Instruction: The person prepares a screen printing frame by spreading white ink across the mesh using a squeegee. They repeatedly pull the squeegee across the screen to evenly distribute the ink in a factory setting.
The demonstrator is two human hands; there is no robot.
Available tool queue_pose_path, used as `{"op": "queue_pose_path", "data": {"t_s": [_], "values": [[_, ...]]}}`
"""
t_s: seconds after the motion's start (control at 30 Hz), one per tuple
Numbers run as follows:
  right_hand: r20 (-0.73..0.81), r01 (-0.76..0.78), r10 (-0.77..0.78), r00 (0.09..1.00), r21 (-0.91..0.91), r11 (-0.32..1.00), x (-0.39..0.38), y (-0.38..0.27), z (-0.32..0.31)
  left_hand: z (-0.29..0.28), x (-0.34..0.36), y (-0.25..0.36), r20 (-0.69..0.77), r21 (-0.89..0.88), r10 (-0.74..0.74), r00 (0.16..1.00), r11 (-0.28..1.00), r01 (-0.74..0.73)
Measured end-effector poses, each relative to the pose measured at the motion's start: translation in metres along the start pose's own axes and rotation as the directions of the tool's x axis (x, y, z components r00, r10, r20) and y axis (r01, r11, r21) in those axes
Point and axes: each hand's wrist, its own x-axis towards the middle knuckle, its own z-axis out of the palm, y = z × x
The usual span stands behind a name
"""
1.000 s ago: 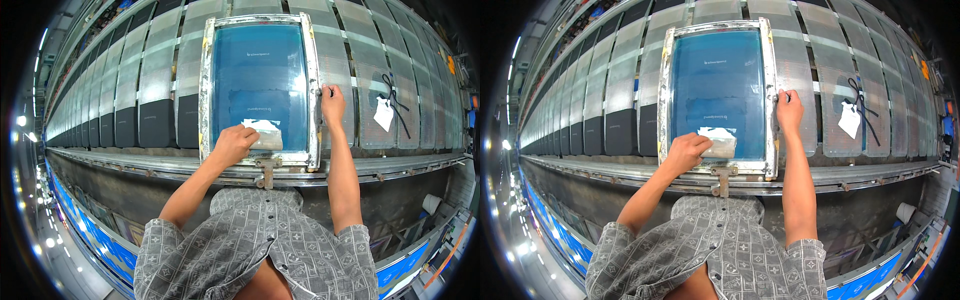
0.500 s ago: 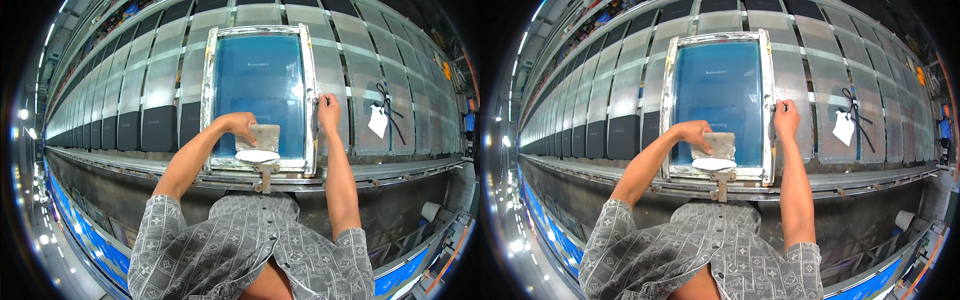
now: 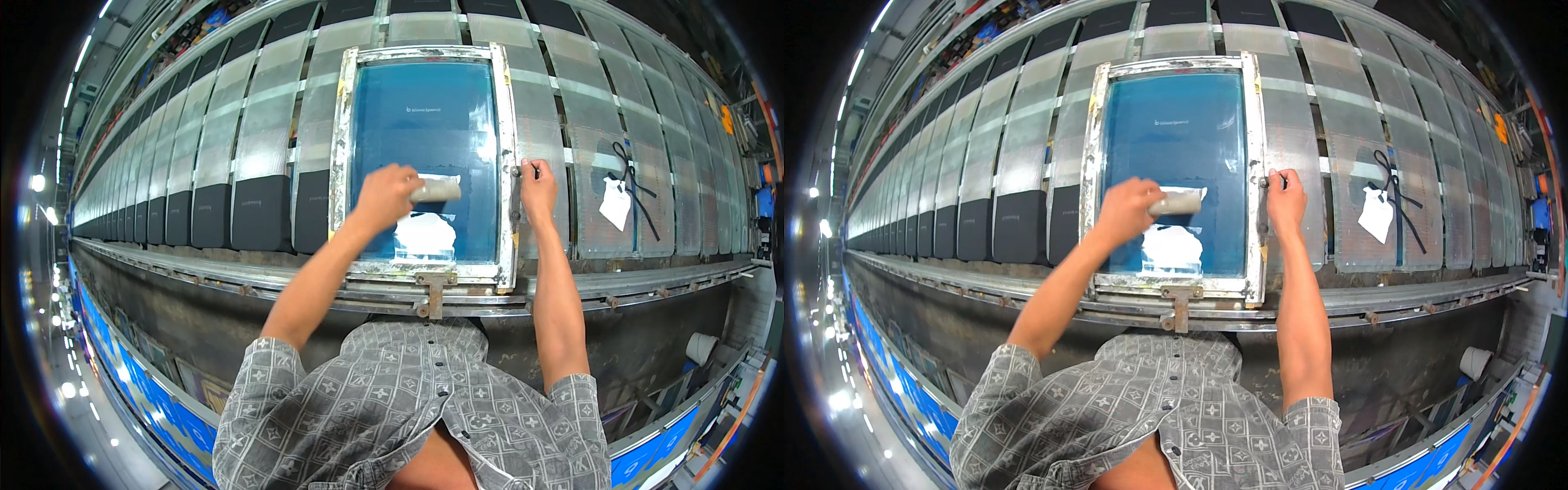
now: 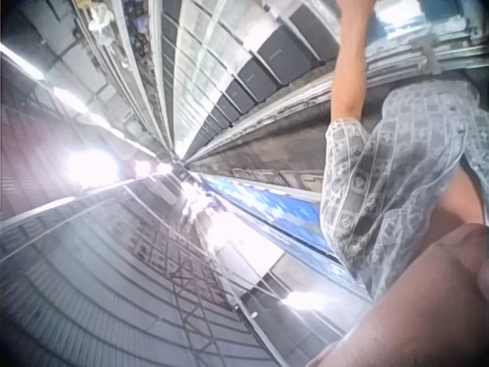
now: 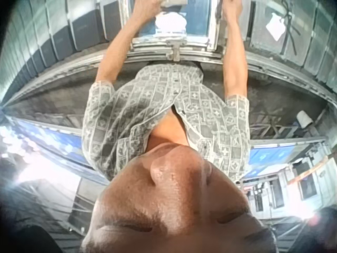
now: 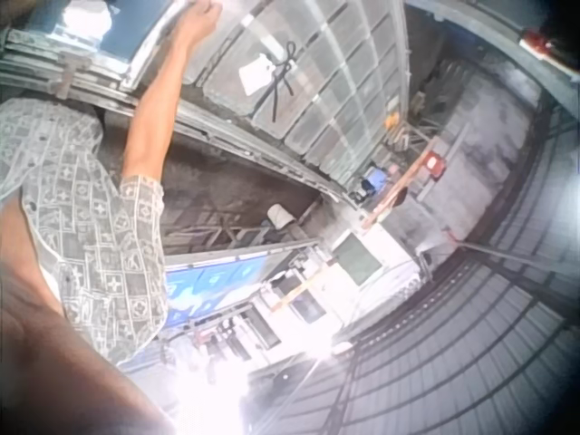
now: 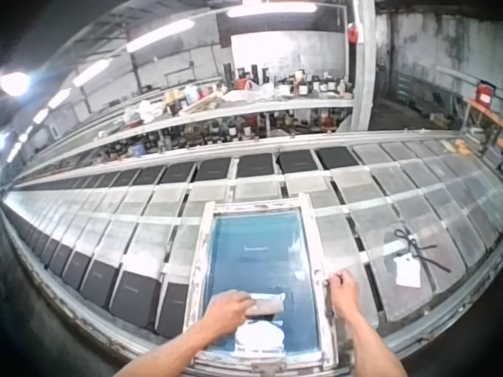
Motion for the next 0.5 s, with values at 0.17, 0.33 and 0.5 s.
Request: {"op": "queue_pose_path", "data": {"t_s": [0.17,0.33,0.5], "values": [[-0.020,-0.008,0.009,1.000,0.068,0.998,0.000,0.004,0.004,0.009,-0.100,0.068,-0.037,0.087,0.063,0.997,0.994,-0.059],[-0.001,-0.038,0.039,0.999,0.121,0.992,-0.004,-0.004,-0.002,-0.021,-0.090,0.072,0.024,-0.003,-0.039,0.999,0.999,0.040],[0.030,-0.026,0.023,0.999,0.083,0.996,-0.001,0.002,0.002,-0.016,-0.078,0.058,0.129,0.034,-0.076,0.989,0.997,0.072]]}}
